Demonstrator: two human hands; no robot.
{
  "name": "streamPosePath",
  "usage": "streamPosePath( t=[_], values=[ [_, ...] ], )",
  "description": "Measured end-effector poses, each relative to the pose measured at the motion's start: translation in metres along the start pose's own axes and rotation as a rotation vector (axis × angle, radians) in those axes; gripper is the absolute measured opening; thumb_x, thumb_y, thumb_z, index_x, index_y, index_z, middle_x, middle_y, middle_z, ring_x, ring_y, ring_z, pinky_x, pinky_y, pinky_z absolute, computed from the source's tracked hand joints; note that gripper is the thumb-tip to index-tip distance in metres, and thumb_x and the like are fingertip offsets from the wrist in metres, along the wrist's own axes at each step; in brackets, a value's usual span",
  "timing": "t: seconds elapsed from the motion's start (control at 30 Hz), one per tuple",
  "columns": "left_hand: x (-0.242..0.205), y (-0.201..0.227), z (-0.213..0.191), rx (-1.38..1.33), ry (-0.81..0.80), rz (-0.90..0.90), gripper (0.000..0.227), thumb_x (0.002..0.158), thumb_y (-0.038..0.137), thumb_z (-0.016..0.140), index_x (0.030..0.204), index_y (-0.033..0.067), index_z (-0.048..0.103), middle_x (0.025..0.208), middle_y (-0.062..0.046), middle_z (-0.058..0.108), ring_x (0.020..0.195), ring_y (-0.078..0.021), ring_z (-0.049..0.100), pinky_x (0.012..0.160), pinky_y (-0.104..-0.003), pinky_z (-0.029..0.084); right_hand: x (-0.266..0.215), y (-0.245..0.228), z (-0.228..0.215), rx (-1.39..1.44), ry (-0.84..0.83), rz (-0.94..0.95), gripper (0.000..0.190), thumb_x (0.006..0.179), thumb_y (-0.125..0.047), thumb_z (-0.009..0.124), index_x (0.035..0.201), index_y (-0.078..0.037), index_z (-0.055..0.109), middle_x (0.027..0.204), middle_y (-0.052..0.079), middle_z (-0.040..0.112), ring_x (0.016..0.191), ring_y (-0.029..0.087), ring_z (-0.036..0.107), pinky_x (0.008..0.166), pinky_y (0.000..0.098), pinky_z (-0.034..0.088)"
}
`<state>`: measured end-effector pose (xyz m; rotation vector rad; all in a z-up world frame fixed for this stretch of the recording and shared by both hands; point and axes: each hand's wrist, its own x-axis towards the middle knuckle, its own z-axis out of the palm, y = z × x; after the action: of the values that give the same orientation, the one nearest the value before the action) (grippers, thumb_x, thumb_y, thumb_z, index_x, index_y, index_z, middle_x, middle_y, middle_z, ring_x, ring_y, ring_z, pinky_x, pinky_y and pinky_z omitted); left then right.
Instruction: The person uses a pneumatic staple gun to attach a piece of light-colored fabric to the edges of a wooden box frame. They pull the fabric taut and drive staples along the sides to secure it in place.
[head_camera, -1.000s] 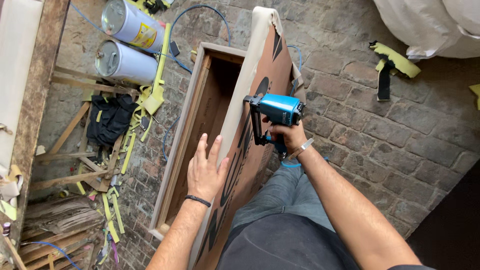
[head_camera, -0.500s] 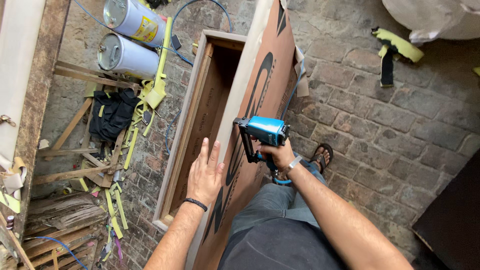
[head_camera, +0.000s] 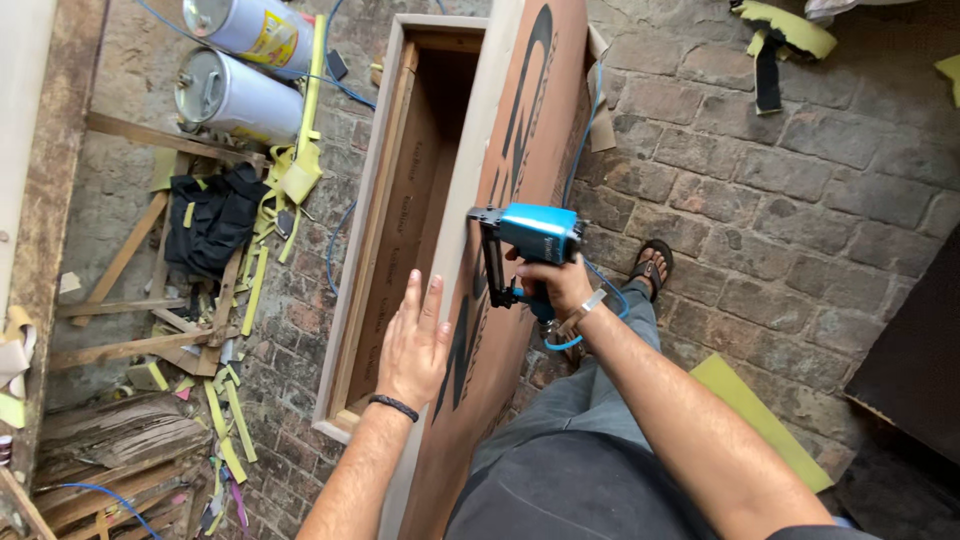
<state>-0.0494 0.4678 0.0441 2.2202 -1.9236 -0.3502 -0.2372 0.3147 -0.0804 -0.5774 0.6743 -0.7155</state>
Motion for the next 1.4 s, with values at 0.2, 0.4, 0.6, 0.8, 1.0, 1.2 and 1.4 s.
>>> streamPosePath(
  t=[0.2, 0.4, 0.6, 0.8, 1.0, 1.2, 1.4],
  values=[
    [-0.055, -0.012, 0.006, -0.034, -0.004, -0.031, 0.064, 0.104, 0.024, 0.049, 0.163, 0.0219, 0.025, 0.166, -0.023, 0.028, 0.141, -0.0442, 0.044, 0.113, -0.050, 0.038, -0.039, 0.033, 0.017, -0.006, 0.017, -0.004, 0.024, 0.078, -0.003, 0.072, 0.101, 0.004, 0.072, 0.061, 0.004, 0.061, 0.051, 0.015, 0.056, 0.051, 0.0297, 0.046],
    [-0.103, -0.020, 0.006, -0.055, -0.004, -0.029, 0.066, 0.102, 0.022, 0.050, 0.163, 0.0196, 0.025, 0.164, -0.024, 0.028, 0.141, -0.0441, 0.044, 0.110, -0.050, 0.040, -0.075, 0.064, 0.035, 0.022, 0.046, 0.028, 0.024, 0.078, -0.003, 0.072, 0.101, 0.004, 0.071, 0.059, 0.004, 0.057, 0.048, 0.016, 0.054, 0.051, 0.0313, 0.047],
    [-0.158, -0.026, 0.012, -0.011, 0.005, -0.080, 0.067, 0.102, 0.020, 0.051, 0.162, 0.0234, 0.024, 0.165, -0.021, 0.030, 0.140, -0.0425, 0.046, 0.109, -0.049, 0.041, -0.112, 0.103, 0.044, 0.015, 0.042, 0.034, 0.025, 0.077, -0.003, 0.072, 0.101, 0.004, 0.072, 0.058, 0.006, 0.058, 0.048, 0.017, 0.055, 0.050, 0.0326, 0.047],
    [-0.230, -0.029, 0.011, -0.026, -0.015, -0.135, 0.070, 0.101, 0.019, 0.053, 0.163, 0.0258, 0.022, 0.167, -0.022, 0.028, 0.135, -0.0451, 0.048, 0.109, -0.050, 0.044, -0.153, 0.148, 0.051, 0.023, 0.051, 0.056, 0.019, 0.080, -0.003, 0.074, 0.094, 0.007, 0.068, 0.061, 0.008, 0.061, 0.050, 0.019, 0.059, 0.051, 0.0334, 0.050],
    [-0.270, -0.036, 0.015, 0.017, 0.032, -0.149, 0.068, 0.101, 0.020, 0.055, 0.162, 0.0279, 0.024, 0.164, -0.018, 0.031, 0.135, -0.0429, 0.051, 0.107, -0.050, 0.044, -0.183, 0.181, 0.063, 0.001, 0.041, 0.031, 0.019, 0.076, 0.001, 0.074, 0.094, 0.007, 0.069, 0.062, 0.006, 0.062, 0.048, 0.018, 0.057, 0.047, 0.0321, 0.046],
    [-0.277, -0.044, 0.022, 0.039, 0.000, -0.173, 0.074, 0.100, 0.020, 0.056, 0.162, 0.0289, 0.018, 0.165, -0.020, 0.029, 0.134, -0.0416, 0.053, 0.107, -0.049, 0.046, -0.222, 0.194, 0.078, 0.047, 0.007, 0.113, 0.023, 0.076, 0.000, 0.071, 0.099, 0.003, 0.072, 0.060, 0.004, 0.059, 0.045, 0.016, 0.052, 0.044, 0.0301, 0.041],
    [-0.330, -0.049, 0.017, -0.013, -0.082, -0.228, 0.076, 0.099, 0.021, 0.056, 0.162, 0.0272, 0.014, 0.167, -0.019, 0.027, 0.132, -0.0411, 0.054, 0.103, -0.048, 0.049, -0.260, 0.218, 0.089, 0.001, 0.012, 0.137, 0.022, 0.077, -0.002, 0.072, 0.099, 0.003, 0.073, 0.059, 0.004, 0.057, 0.046, 0.015, 0.052, 0.046, 0.0300, 0.042]
  ],
)
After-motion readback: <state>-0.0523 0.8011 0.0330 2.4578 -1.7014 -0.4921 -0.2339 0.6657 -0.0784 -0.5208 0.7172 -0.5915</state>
